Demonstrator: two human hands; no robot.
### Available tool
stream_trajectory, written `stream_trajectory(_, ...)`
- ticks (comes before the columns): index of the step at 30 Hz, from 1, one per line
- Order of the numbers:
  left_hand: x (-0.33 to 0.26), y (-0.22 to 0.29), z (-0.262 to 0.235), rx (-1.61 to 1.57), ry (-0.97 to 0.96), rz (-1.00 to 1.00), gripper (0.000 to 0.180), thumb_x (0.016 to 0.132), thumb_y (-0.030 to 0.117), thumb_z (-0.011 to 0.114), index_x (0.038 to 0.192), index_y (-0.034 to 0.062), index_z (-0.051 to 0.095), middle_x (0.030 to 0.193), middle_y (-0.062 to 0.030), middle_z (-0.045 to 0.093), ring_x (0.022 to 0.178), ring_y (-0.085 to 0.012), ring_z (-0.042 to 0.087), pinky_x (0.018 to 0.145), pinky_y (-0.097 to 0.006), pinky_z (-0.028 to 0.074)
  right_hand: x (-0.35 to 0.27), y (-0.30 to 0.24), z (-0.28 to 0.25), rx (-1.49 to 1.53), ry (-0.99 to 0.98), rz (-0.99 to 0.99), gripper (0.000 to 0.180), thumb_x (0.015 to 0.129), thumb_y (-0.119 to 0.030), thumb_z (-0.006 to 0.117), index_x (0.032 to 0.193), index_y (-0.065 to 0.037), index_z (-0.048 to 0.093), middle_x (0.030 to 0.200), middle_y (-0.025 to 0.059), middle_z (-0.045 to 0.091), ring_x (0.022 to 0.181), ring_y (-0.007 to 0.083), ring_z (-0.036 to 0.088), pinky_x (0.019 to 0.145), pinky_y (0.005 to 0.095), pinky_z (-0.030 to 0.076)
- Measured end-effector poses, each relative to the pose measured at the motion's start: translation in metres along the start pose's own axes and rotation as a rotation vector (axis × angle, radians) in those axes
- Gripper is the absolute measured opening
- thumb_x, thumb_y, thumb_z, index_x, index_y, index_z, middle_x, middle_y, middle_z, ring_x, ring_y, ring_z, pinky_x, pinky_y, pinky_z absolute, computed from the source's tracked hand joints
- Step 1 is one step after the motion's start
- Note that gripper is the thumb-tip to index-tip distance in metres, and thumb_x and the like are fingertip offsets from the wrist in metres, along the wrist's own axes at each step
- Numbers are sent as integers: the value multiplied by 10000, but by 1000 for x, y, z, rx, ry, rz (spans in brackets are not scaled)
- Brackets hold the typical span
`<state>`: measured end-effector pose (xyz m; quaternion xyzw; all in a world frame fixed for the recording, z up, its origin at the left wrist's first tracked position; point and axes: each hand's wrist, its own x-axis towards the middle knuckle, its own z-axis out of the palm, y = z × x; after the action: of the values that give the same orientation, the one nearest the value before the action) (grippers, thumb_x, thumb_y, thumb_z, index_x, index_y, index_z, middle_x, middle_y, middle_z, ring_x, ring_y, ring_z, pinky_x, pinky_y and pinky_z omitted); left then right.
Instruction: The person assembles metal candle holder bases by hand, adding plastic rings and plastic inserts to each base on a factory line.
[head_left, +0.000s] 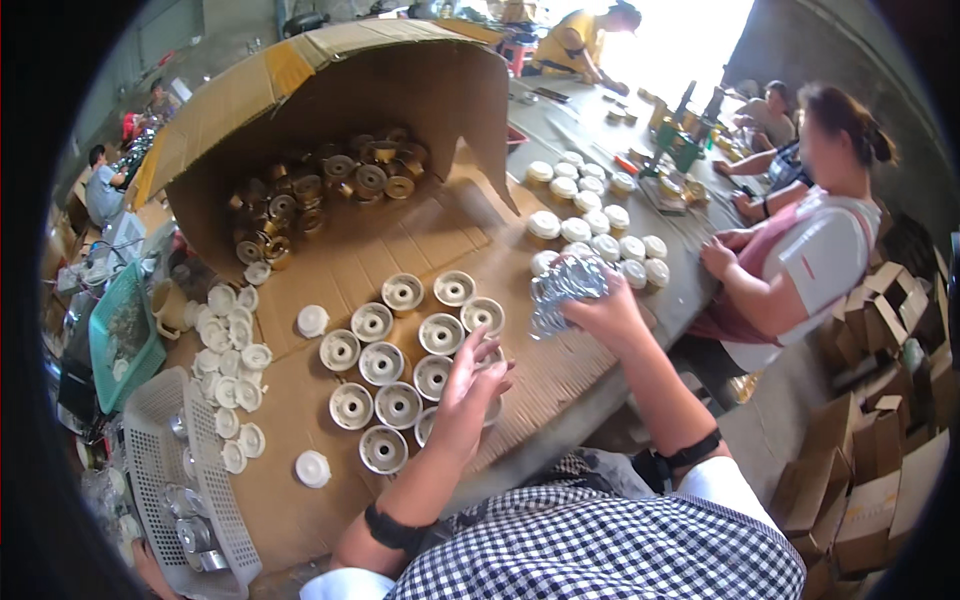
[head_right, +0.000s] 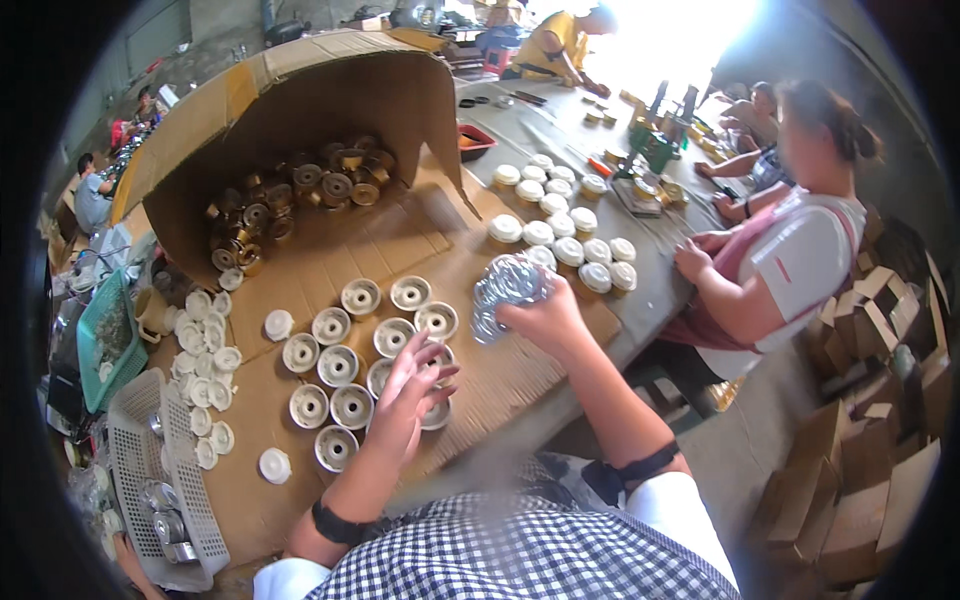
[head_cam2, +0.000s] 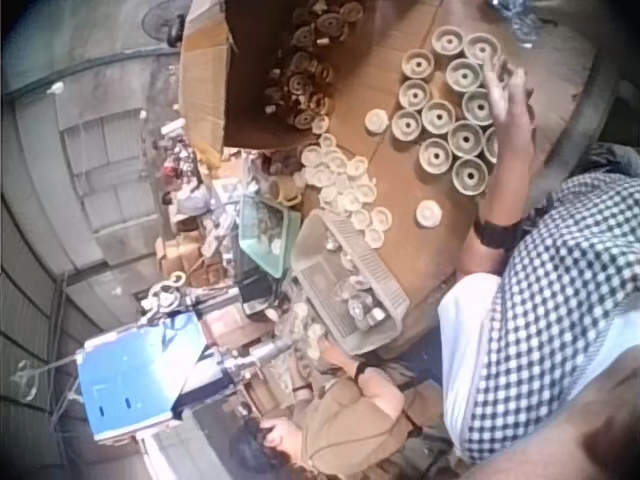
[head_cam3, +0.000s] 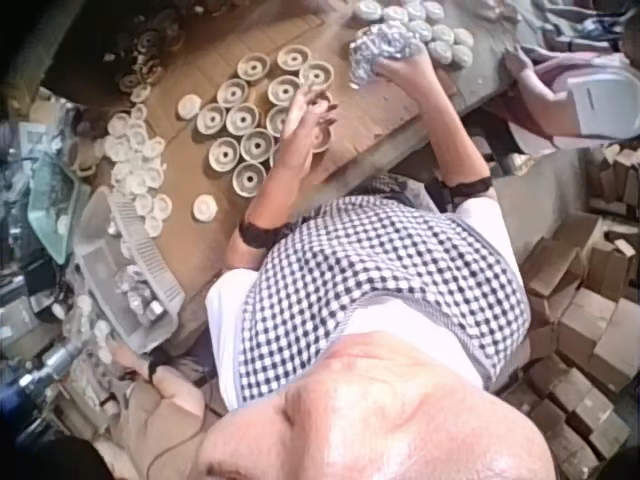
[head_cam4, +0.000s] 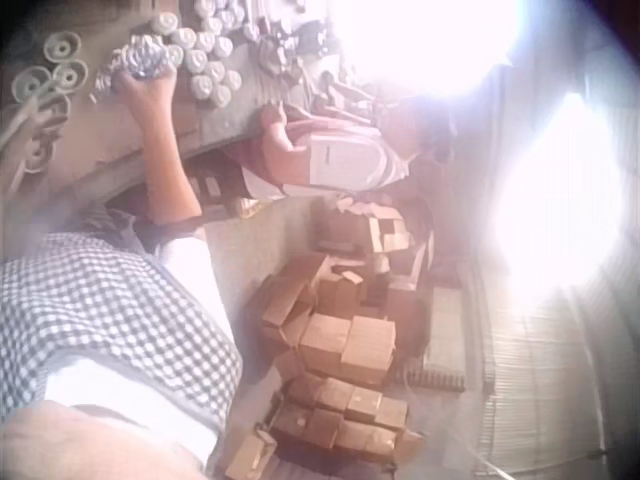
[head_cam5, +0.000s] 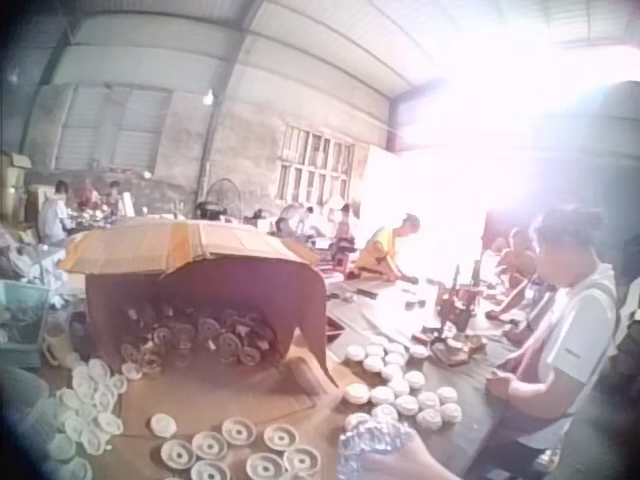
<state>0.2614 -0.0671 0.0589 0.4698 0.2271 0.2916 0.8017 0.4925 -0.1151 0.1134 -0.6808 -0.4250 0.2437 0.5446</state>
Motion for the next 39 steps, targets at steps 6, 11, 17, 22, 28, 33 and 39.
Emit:
stream_trajectory(6,11,18,-31,72,170,60,519,1021,166,547,1503,32,408,1389,-136,552,1168,-210,609,1009,-343,487,105,64,75,-306,73,-107,671,751,-175,825,1351,-37,559,1202,131,668,1032,205,671,835,329,574)
stream_trajectory(11,31,39,-52,102,226,127,422,1019,134,528,1422,15,490,1328,-114,604,1125,-186,619,1016,-345,483,103,79,74,-385,-45,-94,656,808,-126,801,1403,-97,526,1260,151,592,1103,267,647,861,356,573)
stream_trajectory(17,57,45,-51,204,157,110,350,1018,156,544,1333,5,574,1236,-109,654,1104,-175,620,1028,-352,466,78,106,54,-140,4,-133,309,869,25,693,1172,-31,678,1067,81,661,882,182,696,787,315,581)
stream_trajectory(22,59,31,-35,384,112,123,395,997,91,595,1378,-1,544,1269,-107,637,1119,-159,612,1023,-339,473,50,81,43,757,-33,142,164,983,11,632,1142,20,669,988,61,704,888,136,696,802,288,608)
stream_trajectory(28,59,29,-32,515,197,284,446,979,85,641,1395,-22,519,1327,-124,600,1071,-151,637,961,-315,520,21,64,53,635,-158,-77,142,949,19,678,1091,23,670,1054,77,685,920,146,692,808,289,606)
stream_trajectory(33,68,32,-47,547,274,324,330,988,79,621,1300,-25,584,1257,-101,624,1083,-161,631,936,-308,530,26,90,75,-60,-85,-453,161,833,38,732,966,-52,725,994,77,695,903,207,660,822,328,558)
stream_trajectory(39,94,53,-68,977,186,444,235,935,95,677,1163,37,672,1177,-113,652,1072,-239,650,936,-355,531,31,79,73,-241,-59,-541,175,794,-82,772,962,-98,727,1007,75,707,966,271,629,863,374,542)
